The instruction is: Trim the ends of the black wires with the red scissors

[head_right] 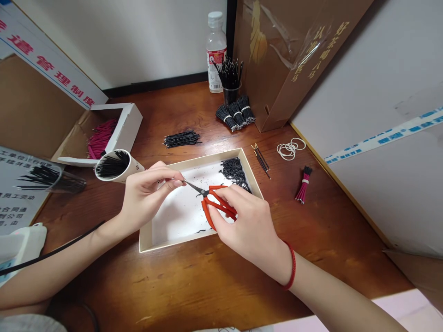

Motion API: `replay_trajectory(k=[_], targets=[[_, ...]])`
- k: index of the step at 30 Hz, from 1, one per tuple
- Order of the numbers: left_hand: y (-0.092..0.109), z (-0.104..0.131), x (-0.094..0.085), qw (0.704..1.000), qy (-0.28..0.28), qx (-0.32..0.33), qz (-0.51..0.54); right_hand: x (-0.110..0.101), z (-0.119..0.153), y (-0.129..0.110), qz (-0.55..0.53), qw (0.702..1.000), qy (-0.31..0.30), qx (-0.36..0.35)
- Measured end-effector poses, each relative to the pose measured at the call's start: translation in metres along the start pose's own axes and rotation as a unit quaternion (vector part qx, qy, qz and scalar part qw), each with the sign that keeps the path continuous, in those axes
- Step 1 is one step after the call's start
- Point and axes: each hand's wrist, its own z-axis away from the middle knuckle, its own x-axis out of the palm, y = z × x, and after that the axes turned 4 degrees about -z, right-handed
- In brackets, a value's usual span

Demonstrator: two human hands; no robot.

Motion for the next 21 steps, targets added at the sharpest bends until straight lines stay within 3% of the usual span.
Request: replay_trajectory(k=[21], targets=[[0.0024, -0.0005, -0.0003, 1.0, 0.002, -0.003, -0.008, -0.0001, 0.001, 0.001, -0.009, 1.0, -0.001, 0.0]])
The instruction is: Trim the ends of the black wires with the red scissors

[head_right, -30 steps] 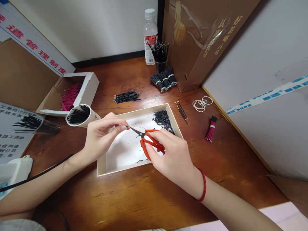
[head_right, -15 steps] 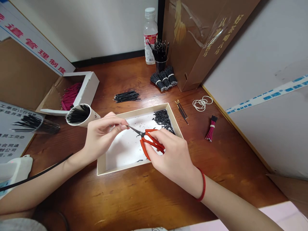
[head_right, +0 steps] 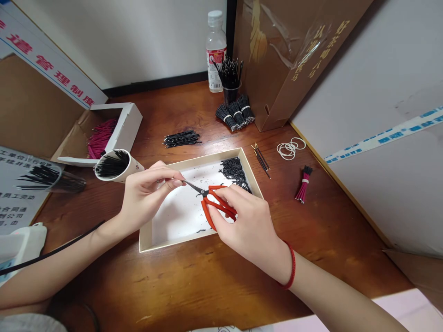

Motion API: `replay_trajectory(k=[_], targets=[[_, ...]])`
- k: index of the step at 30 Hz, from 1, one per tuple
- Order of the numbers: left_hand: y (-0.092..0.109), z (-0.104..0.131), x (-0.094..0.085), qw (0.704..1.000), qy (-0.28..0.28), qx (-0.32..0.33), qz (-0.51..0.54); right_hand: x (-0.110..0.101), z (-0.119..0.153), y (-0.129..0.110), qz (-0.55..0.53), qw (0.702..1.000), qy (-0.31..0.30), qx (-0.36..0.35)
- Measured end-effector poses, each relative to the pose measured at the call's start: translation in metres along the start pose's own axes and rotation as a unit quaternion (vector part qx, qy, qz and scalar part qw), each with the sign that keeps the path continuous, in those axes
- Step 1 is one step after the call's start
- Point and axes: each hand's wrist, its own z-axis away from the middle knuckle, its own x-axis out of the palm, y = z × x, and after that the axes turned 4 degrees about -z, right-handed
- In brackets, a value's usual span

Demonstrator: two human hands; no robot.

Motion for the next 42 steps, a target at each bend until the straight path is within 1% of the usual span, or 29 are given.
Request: replay_trajectory(k=[5, 11, 19, 24, 28, 30, 32, 35, 37, 38, 40, 42], targets=[[0.001, 0.0, 0.0, 1.0, -0.002, -0.009, -0.006, 0.0, 0.001, -0.001, 0.0, 1.0, -0.007, 0.012], [0.001, 0.0, -0.001, 1.0, -0.004, -0.009, -0.006, -0.001, 0.002, 0.001, -0.003, 1.0, -0.011, 0.012], [0.001, 0.0, 0.0, 1.0, 0.0, -0.005, 0.002, -0.001, 0.002, 0.001, 0.002, 1.0, -0.003, 0.013], [0.0, 0.002, 0.0, 0.999, 0.007, -0.038, 0.005, 0.0, 0.001, 0.0, 0.006, 1.0, -0.002, 0.018], [-0.003, 0.002, 0.0, 0.996, 0.033, -0.08, 0.008, -0.004, -0.002, 0.002, 0.005, 0.999, -0.008, 0.039], [-0.004, 0.001, 0.0, 0.994, 0.053, -0.095, 0.006, -0.008, -0.007, 0.004, 0.013, 0.998, -0.03, 0.049], [-0.005, 0.0, 0.001, 0.993, 0.063, -0.099, 0.0, -0.012, -0.014, 0.007, 0.024, 0.996, -0.073, 0.049], [-0.007, -0.002, 0.001, 0.994, 0.061, -0.088, -0.005, -0.016, -0.029, 0.01, 0.062, 0.989, -0.129, 0.039], [-0.008, -0.002, 0.001, 0.995, 0.058, -0.084, -0.002, -0.015, -0.039, 0.009, 0.113, 0.98, -0.159, 0.044], [-0.008, -0.002, 0.001, 0.995, 0.058, -0.083, 0.001, -0.014, -0.044, 0.008, 0.151, 0.97, -0.181, 0.052], [-0.008, -0.002, 0.001, 0.995, 0.059, -0.081, 0.009, -0.011, -0.053, 0.004, 0.233, 0.941, -0.237, 0.066], [-0.008, -0.002, 0.001, 0.995, 0.061, -0.082, 0.017, -0.008, -0.06, 0.0, 0.288, 0.914, -0.28, 0.065]])
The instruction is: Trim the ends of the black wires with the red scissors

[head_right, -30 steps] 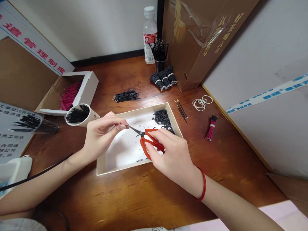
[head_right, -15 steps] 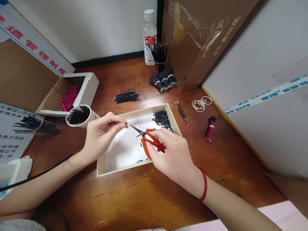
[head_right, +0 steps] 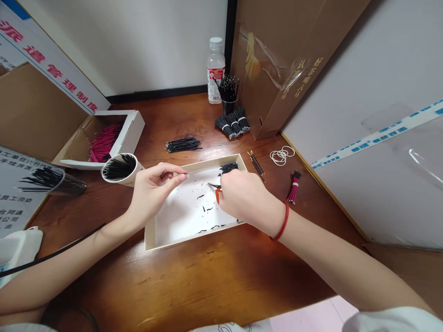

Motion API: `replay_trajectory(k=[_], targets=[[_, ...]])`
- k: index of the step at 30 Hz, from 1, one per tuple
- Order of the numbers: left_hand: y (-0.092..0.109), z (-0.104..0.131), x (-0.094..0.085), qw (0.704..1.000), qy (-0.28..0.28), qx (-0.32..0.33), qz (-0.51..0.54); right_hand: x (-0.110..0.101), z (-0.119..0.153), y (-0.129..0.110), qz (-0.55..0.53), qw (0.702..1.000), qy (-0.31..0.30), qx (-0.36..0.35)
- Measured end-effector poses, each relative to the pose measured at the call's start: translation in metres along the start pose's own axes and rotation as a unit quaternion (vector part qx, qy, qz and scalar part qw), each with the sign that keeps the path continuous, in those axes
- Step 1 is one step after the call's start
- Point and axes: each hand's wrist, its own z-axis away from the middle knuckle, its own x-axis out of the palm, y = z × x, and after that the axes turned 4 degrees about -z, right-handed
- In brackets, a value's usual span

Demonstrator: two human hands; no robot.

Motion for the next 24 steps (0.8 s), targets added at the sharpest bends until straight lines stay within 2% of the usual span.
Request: replay_trajectory(k=[7, 9, 10, 11, 12, 14, 16, 18, 19, 21, 24], targets=[[0.0, 0.0, 0.001, 1.0, -0.007, 0.003, 0.002, -0.009, -0.002, 0.003, 0.019, 1.0, -0.012, 0.011], [-0.001, 0.0, 0.001, 1.0, -0.001, 0.009, -0.008, -0.008, 0.004, 0.007, -0.03, 0.999, 0.011, 0.021], [-0.001, 0.0, 0.002, 1.0, 0.001, 0.012, -0.01, -0.007, 0.008, 0.008, -0.093, 0.995, 0.03, 0.029], [-0.001, 0.0, 0.002, 1.0, 0.002, 0.015, -0.011, -0.004, 0.012, 0.009, -0.188, 0.98, 0.052, 0.035], [-0.001, 0.0, 0.002, 1.0, 0.002, 0.015, -0.012, 0.0, 0.016, 0.008, -0.306, 0.948, 0.072, 0.042], [0.0, 0.0, 0.002, 1.0, -0.002, 0.009, -0.016, 0.009, 0.024, 0.003, -0.505, 0.856, 0.101, 0.043], [0.002, 0.0, 0.002, 1.0, -0.01, -0.006, -0.02, 0.018, 0.031, -0.004, -0.624, 0.776, 0.082, 0.045], [0.005, 0.0, 0.002, 0.999, -0.019, -0.021, -0.018, 0.025, 0.035, -0.01, -0.698, 0.712, 0.044, 0.062], [0.006, 0.0, 0.003, 0.999, -0.025, -0.027, -0.016, 0.027, 0.036, -0.013, -0.719, 0.691, 0.033, 0.071], [0.008, 0.0, 0.004, 0.998, -0.038, -0.037, -0.017, 0.029, 0.036, -0.016, -0.74, 0.667, 0.023, 0.084], [0.011, -0.001, 0.005, 0.997, -0.052, -0.046, -0.019, 0.03, 0.033, -0.014, -0.744, 0.662, 0.01, 0.09]])
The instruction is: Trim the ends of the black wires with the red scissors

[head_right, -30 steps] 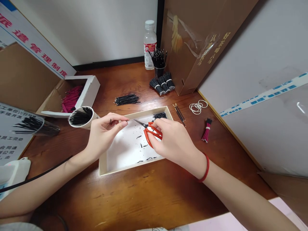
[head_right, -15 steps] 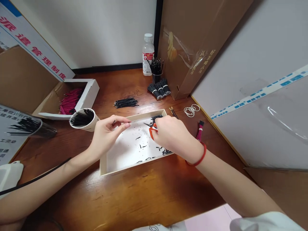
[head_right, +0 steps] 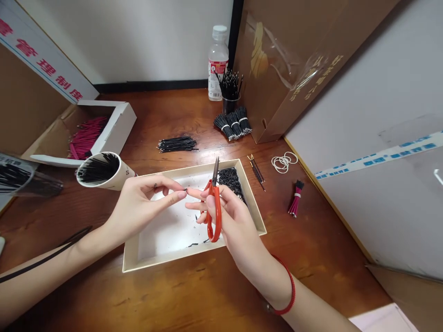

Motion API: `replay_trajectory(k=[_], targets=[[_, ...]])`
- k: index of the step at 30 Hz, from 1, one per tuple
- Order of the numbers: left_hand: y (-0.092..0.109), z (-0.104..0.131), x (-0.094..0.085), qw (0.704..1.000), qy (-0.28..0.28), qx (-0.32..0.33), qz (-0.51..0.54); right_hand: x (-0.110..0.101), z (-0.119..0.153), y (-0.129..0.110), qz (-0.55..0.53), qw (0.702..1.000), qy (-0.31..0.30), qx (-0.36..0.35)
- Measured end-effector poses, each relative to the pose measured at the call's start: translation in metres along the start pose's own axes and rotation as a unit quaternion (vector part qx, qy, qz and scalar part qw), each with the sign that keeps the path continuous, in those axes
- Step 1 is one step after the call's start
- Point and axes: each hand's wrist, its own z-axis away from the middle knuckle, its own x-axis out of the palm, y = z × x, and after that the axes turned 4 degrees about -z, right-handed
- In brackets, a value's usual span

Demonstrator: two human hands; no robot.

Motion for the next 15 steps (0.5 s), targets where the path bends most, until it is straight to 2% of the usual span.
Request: replay_trajectory(k=[10, 15], targets=[[0.0045, 0.0009, -0.0021, 0.999, -0.024, -0.04, 0.001, -0.0009, -0.0039, -0.0022, -0.078, 0.995, 0.016, 0.059], [0.0029, 0.0005, -0.0024, 0.999, -0.027, -0.036, 0.009, -0.0007, -0.0026, -0.0026, -0.08, 0.995, 0.009, 0.056]])
